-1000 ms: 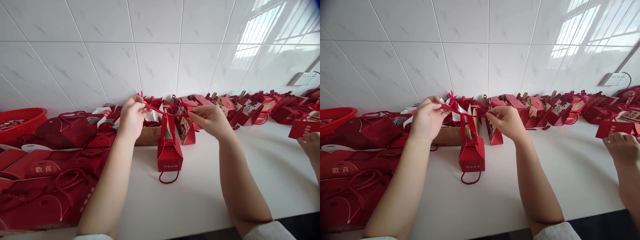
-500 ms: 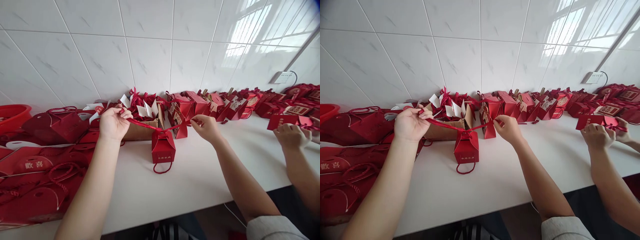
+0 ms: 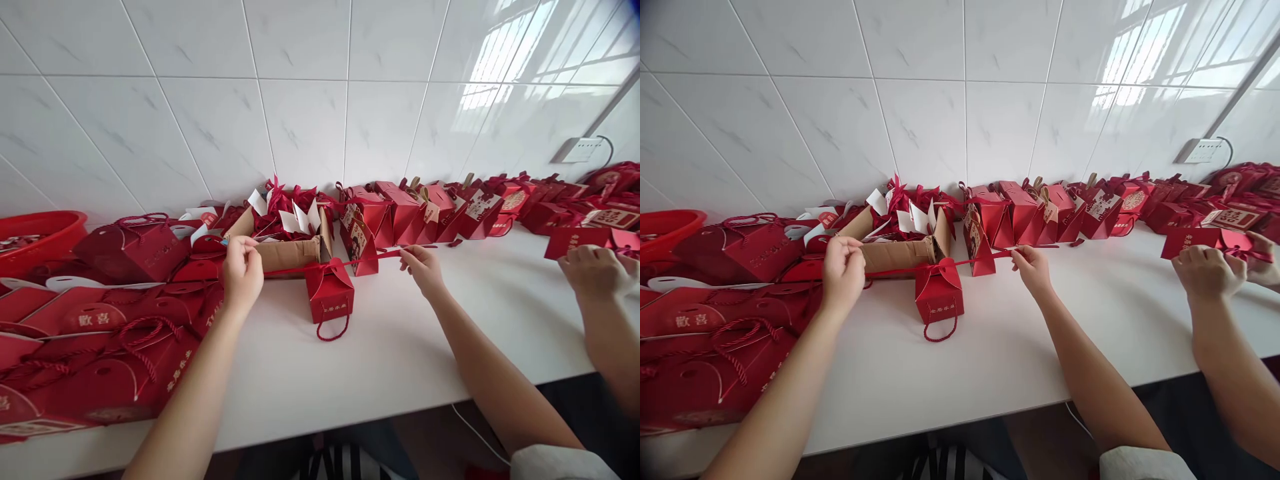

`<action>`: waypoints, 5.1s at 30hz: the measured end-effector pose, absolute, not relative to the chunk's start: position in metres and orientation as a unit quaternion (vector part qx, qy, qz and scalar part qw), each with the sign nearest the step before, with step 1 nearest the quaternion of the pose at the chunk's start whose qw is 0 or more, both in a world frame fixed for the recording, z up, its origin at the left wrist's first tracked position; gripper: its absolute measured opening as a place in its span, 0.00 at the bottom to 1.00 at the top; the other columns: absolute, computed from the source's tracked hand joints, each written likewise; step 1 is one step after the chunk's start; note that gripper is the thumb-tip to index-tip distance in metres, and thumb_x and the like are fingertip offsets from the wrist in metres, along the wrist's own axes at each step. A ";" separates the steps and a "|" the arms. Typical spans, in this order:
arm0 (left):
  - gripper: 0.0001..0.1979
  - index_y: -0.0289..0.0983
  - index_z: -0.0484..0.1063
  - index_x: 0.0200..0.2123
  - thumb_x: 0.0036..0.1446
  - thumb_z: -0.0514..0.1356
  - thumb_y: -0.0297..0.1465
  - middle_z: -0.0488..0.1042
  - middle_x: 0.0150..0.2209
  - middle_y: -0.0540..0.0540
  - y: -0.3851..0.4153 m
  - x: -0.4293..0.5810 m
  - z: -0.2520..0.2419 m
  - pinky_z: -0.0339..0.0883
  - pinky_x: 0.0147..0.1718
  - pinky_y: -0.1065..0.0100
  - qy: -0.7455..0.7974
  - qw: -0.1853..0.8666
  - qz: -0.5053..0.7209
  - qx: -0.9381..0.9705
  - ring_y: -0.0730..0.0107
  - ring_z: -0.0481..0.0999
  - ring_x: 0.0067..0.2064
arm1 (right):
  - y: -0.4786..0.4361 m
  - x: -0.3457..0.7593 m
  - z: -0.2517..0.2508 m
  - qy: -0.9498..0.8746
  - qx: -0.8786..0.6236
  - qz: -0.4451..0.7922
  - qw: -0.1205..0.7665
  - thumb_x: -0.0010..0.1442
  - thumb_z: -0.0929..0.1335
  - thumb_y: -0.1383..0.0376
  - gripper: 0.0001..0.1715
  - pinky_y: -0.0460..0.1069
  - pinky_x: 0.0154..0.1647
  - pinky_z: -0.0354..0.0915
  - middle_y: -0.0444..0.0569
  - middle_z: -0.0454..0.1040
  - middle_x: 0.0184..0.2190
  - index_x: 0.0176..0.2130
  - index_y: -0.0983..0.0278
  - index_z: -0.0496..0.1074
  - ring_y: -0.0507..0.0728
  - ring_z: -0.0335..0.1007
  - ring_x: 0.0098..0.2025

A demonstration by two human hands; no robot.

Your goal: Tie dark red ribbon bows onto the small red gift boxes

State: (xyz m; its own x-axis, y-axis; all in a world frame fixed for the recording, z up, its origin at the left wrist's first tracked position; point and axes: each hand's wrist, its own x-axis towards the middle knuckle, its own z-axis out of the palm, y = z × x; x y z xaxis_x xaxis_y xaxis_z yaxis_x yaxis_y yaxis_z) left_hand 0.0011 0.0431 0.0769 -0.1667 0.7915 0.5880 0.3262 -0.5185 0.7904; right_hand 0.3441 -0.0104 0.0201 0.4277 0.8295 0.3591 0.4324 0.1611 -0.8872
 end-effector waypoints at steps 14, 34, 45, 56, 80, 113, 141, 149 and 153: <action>0.20 0.39 0.69 0.26 0.58 0.52 0.49 0.73 0.23 0.49 0.025 0.007 0.043 0.52 0.26 0.69 0.555 0.131 0.310 0.760 0.66 0.69 0.26 | -0.015 0.340 0.014 -0.500 -0.688 0.155 0.502 0.47 0.62 0.61 0.08 0.46 0.22 0.53 0.43 0.63 0.16 0.24 0.63 0.66 0.52 0.57 0.22; 0.26 0.40 0.67 0.23 0.56 0.50 0.55 0.73 0.23 0.48 0.026 0.007 0.038 0.49 0.24 0.69 0.588 0.149 0.266 0.749 0.64 0.70 0.28 | -0.012 0.343 0.003 -0.503 -0.712 0.155 0.464 0.47 0.63 0.60 0.10 0.46 0.20 0.52 0.44 0.64 0.17 0.23 0.64 0.66 0.52 0.55 0.20; 0.27 0.38 0.62 0.18 0.56 0.51 0.53 0.66 0.19 0.50 0.035 -0.004 0.038 0.50 0.25 0.69 0.591 0.152 0.303 0.732 0.70 0.64 0.24 | -0.010 0.347 0.001 -0.501 -0.721 0.136 0.458 0.45 0.63 0.60 0.09 0.46 0.19 0.53 0.43 0.63 0.15 0.21 0.63 0.66 0.52 0.57 0.19; 0.22 0.38 0.67 0.19 0.52 0.57 0.49 0.66 0.18 0.50 0.039 -0.009 0.039 0.48 0.23 0.70 0.583 0.170 0.290 0.740 0.71 0.62 0.23 | -0.010 0.353 0.004 -0.489 -0.737 0.112 0.454 0.45 0.63 0.60 0.09 0.46 0.19 0.54 0.44 0.63 0.15 0.21 0.63 0.65 0.52 0.57 0.20; 0.13 0.40 0.73 0.47 0.58 0.60 0.34 0.72 0.55 0.42 0.001 0.044 0.022 0.60 0.61 0.54 0.303 0.179 0.436 0.828 0.57 0.64 0.62 | -0.027 0.289 0.006 -0.674 -0.556 0.171 0.455 0.61 0.65 0.53 0.17 0.54 0.45 0.66 0.53 0.74 0.40 0.40 0.62 0.73 0.58 0.70 0.40; 0.13 0.41 0.76 0.42 0.51 0.64 0.33 0.76 0.50 0.46 -0.010 0.041 0.027 0.59 0.57 0.54 0.196 0.145 0.359 0.901 0.55 0.66 0.57 | -0.044 0.292 0.029 -0.548 -0.365 0.565 0.497 0.54 0.73 0.54 0.14 0.48 0.34 0.62 0.44 0.69 0.25 0.27 0.62 0.75 0.51 0.62 0.29; 0.08 0.38 0.76 0.29 0.55 0.62 0.36 0.77 0.34 0.47 -0.007 0.096 0.087 0.68 0.37 0.67 0.332 0.267 0.380 0.821 0.68 0.76 0.36 | -0.045 0.261 0.029 -0.586 -0.413 0.446 0.537 0.59 0.70 0.53 0.18 0.48 0.35 0.66 0.46 0.73 0.30 0.42 0.61 0.67 0.53 0.70 0.33; 0.17 0.37 0.72 0.32 0.61 0.54 0.44 0.74 0.35 0.47 -0.001 0.076 0.085 0.65 0.39 0.67 0.401 0.280 0.382 0.785 0.66 0.74 0.40 | -0.045 0.257 0.034 -0.614 -0.428 0.369 0.551 0.59 0.70 0.56 0.13 0.49 0.44 0.63 0.46 0.70 0.32 0.30 0.63 0.73 0.53 0.65 0.37; 0.16 0.38 0.65 0.31 0.56 0.58 0.45 0.71 0.33 0.50 0.001 0.056 0.065 0.62 0.34 0.68 0.482 0.301 0.294 0.768 0.68 0.70 0.36 | -0.045 0.256 0.033 -0.623 -0.414 0.391 0.537 0.60 0.68 0.54 0.14 0.49 0.39 0.65 0.48 0.72 0.32 0.34 0.62 0.73 0.54 0.67 0.35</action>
State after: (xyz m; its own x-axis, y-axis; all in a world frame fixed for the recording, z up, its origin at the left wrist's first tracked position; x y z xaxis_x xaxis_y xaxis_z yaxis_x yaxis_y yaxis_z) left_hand 0.0564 0.0006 0.0653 0.3619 0.9179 0.1625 0.5640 -0.3544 0.7459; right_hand 0.2564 -0.0449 0.0330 -0.0805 0.9351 0.3452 0.0963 0.3520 -0.9310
